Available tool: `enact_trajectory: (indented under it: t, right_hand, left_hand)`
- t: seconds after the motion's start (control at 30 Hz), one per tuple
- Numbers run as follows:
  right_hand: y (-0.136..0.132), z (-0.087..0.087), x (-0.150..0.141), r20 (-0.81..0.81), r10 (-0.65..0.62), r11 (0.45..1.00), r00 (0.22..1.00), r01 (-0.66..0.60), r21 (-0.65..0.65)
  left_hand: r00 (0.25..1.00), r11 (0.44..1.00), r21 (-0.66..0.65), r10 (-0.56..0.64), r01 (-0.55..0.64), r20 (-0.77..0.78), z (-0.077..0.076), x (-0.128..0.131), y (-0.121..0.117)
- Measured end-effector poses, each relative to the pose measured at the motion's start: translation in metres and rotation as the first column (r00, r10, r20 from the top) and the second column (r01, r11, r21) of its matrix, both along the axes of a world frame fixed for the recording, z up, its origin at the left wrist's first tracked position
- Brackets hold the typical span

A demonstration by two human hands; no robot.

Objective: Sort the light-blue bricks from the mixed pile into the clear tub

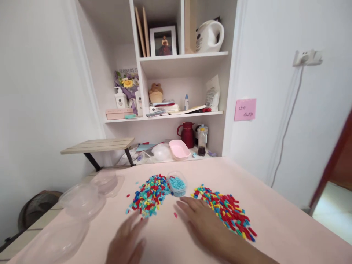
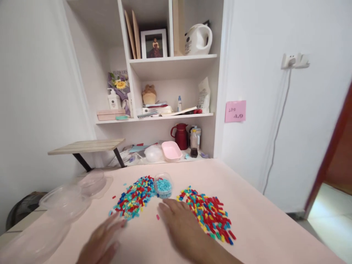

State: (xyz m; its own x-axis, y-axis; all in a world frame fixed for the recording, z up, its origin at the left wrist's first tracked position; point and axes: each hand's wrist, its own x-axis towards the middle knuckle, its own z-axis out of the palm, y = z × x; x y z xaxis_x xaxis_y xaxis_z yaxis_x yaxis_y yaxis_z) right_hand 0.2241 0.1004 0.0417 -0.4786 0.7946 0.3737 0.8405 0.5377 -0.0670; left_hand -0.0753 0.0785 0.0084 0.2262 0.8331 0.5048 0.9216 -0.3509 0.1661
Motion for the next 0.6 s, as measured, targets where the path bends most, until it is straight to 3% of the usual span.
enact_trajectory:
  t: [0.1, 0.2, 0.3, 0.43, 0.6]
  right_hand:
    - [0.007, 0.006, -0.035, 0.005, 0.188, 0.981, 0.982, -0.187, -0.053]
    - [0.012, 0.009, -0.045, 0.065, 0.247, 0.967, 0.967, -0.243, -0.072]
    - [0.012, 0.010, -0.028, 0.183, 0.122, 0.992, 0.976, -0.113, -0.057]
    - [0.011, 0.008, 0.017, 0.311, -0.075, 0.997, 0.947, 0.064, 0.046]
    - [0.013, 0.006, 0.049, 0.247, -0.150, 0.982, 0.957, 0.115, 0.152]
  left_hand:
    - [0.968, 0.949, -0.191, 0.246, -0.249, -0.037, 0.031, -0.019, 0.025]
    - [0.959, 0.906, -0.314, 0.260, -0.283, -0.114, 0.040, -0.022, 0.042]
    - [0.975, 0.907, -0.357, 0.196, -0.221, -0.107, 0.035, -0.021, 0.055]
    - [0.979, 0.880, -0.429, 0.195, -0.205, -0.066, 0.025, -0.014, 0.075]
    - [0.993, 0.890, -0.442, 0.106, -0.115, -0.047, 0.016, 0.013, 0.080]
